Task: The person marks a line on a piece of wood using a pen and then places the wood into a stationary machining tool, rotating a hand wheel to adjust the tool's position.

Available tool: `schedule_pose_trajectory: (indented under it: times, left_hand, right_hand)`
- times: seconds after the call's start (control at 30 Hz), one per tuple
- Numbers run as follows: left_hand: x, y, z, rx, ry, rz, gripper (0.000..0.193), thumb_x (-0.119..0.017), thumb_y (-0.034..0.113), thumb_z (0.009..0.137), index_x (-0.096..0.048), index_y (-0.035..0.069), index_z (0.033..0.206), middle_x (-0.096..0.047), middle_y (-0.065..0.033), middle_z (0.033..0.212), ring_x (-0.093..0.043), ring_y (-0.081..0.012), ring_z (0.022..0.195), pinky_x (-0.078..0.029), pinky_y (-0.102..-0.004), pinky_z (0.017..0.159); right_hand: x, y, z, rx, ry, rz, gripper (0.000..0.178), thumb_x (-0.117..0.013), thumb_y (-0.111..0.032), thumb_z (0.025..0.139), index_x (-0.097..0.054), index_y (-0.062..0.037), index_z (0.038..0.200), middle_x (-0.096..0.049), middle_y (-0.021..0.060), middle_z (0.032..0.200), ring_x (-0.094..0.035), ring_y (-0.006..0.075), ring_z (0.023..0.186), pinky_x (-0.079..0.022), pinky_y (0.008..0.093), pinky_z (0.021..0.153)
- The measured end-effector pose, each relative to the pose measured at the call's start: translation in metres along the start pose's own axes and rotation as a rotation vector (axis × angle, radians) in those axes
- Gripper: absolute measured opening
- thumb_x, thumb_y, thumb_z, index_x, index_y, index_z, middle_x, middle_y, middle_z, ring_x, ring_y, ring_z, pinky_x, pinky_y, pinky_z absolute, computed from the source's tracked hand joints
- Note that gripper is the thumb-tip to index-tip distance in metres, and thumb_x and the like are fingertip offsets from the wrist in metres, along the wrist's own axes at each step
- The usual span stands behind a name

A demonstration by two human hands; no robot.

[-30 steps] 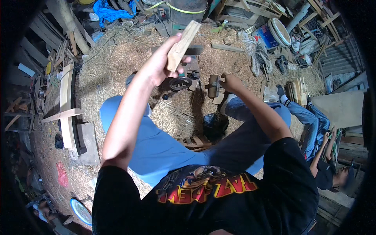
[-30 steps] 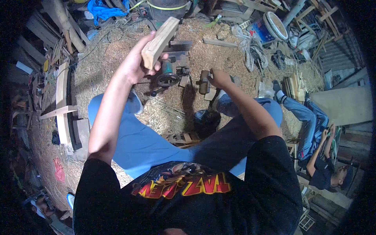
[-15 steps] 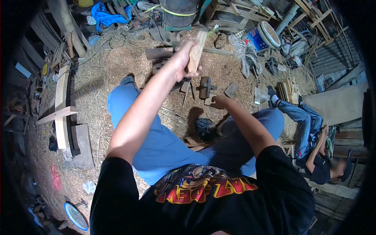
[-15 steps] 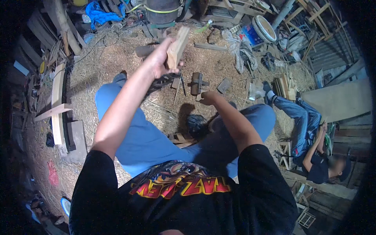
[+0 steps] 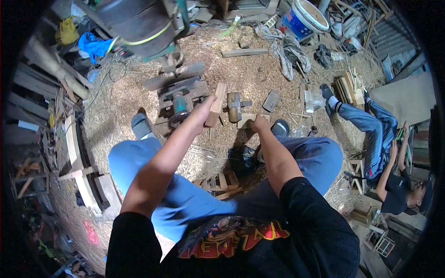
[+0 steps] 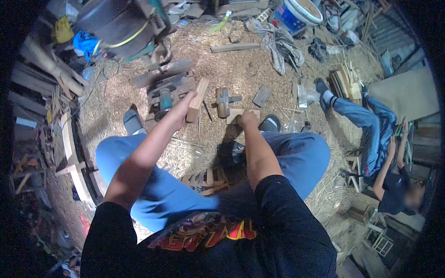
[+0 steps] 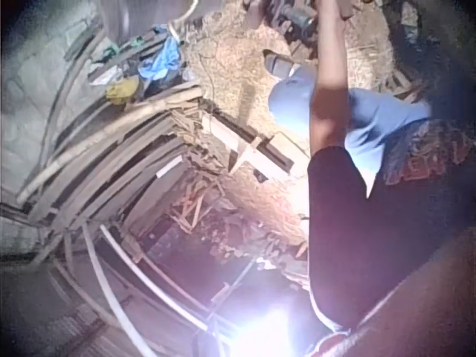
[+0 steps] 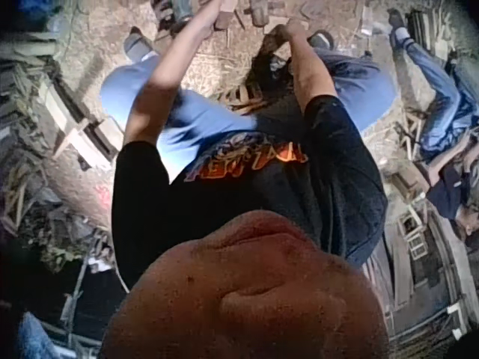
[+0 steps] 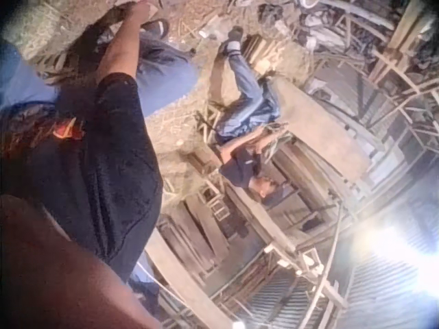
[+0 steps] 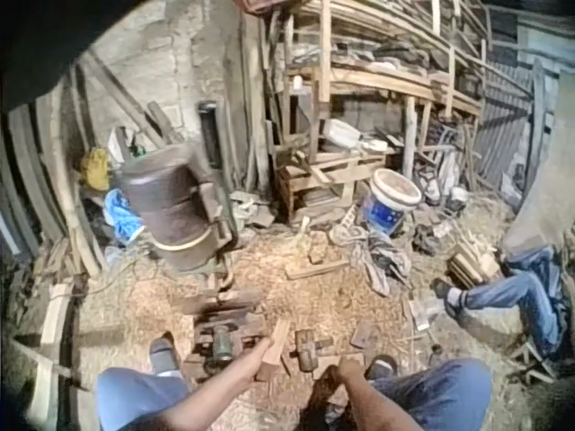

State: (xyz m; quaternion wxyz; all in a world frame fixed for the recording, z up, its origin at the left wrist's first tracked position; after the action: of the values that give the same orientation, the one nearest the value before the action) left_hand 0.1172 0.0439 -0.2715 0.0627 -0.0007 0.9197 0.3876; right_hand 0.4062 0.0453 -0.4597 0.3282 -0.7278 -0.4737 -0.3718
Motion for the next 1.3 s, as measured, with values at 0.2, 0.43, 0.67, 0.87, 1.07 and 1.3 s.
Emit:
schedule_pose_trajectory:
  times: [0.2,0.43,0.67,0.87,1.07,1.3]
  left_hand:
    - [0.008,-0.023,0.049,0.013,-0.044,0.131,0.061,-0.054,0.051,0.099,-0.065,-0.003,0.126,-0.070,-0.0117,0.110,-0.066,-0.0219,0.096,-0.051,-0.0331,0.084]
    - [-0.003,0.022,0.063,-0.043,-0.103,0.138,0.047,-0.054,0.040,0.103,-0.066,-0.002,0.119,-0.071,-0.0076,0.094,-0.068,-0.0166,0.079,-0.053,-0.0318,0.070]
    - [0.010,0.065,0.063,-0.175,-0.194,0.217,0.035,-0.058,0.027,0.103,-0.063,-0.001,0.124,-0.067,-0.0040,0.099,-0.064,-0.0111,0.090,-0.051,-0.0270,0.077]
    - [0.006,0.078,0.072,-0.264,-0.259,0.045,0.035,-0.065,0.021,0.102,-0.060,0.000,0.130,-0.067,-0.0036,0.108,-0.064,-0.0096,0.092,-0.052,-0.0263,0.081]
    - [0.008,0.080,0.065,-0.264,-0.306,-0.021,0.038,-0.069,0.022,0.100,-0.060,0.000,0.129,-0.067,-0.0035,0.110,-0.064,-0.0095,0.097,-0.052,-0.0265,0.084]
    - [0.031,0.090,0.025,-0.279,-0.192,-0.096,0.047,-0.075,0.018,0.095,-0.056,0.000,0.134,-0.067,-0.0059,0.121,-0.065,-0.0123,0.106,-0.051,-0.0282,0.092]
  right_hand:
    - [0.025,0.016,0.055,-0.177,0.046,0.131,0.057,-0.065,-0.032,0.089,-0.054,-0.0321,0.144,-0.060,0.0218,0.136,-0.061,0.0401,0.124,-0.050,0.0495,0.103]
    - [0.015,0.035,0.108,-0.244,0.014,0.193,0.054,-0.062,-0.035,0.092,-0.054,-0.0349,0.146,-0.056,0.0254,0.140,-0.058,0.0425,0.127,-0.049,0.0476,0.106]
    - [0.013,0.028,0.120,-0.262,0.157,0.187,0.046,-0.062,-0.038,0.094,-0.061,-0.0321,0.140,-0.050,0.0314,0.141,-0.058,0.0465,0.121,-0.051,0.0486,0.100]
    - [-0.007,0.061,0.139,-0.279,0.253,0.246,0.041,-0.067,-0.042,0.093,-0.066,-0.0314,0.133,-0.053,0.0299,0.128,-0.059,0.0473,0.113,-0.051,0.0520,0.096]
    - [0.031,0.025,0.097,-0.261,0.339,0.268,0.043,-0.070,-0.044,0.090,-0.065,-0.0260,0.128,-0.061,0.0256,0.121,-0.062,0.0429,0.113,-0.051,0.0519,0.096]
    - [0.044,0.011,0.083,-0.581,0.201,0.341,0.056,-0.073,-0.029,0.080,-0.057,-0.0095,0.130,-0.067,0.0256,0.118,-0.063,0.0423,0.119,-0.051,0.0522,0.098]
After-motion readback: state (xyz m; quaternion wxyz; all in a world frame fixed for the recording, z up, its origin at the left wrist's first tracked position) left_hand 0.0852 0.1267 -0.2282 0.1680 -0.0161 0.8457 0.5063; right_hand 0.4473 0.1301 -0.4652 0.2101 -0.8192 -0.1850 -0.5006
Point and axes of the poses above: each hand's wrist, its own z-axis towards the middle knuckle, its own x-axis out of the back of the hand, y = z × x, the point moved 6 cm from there along z, towards the middle knuckle
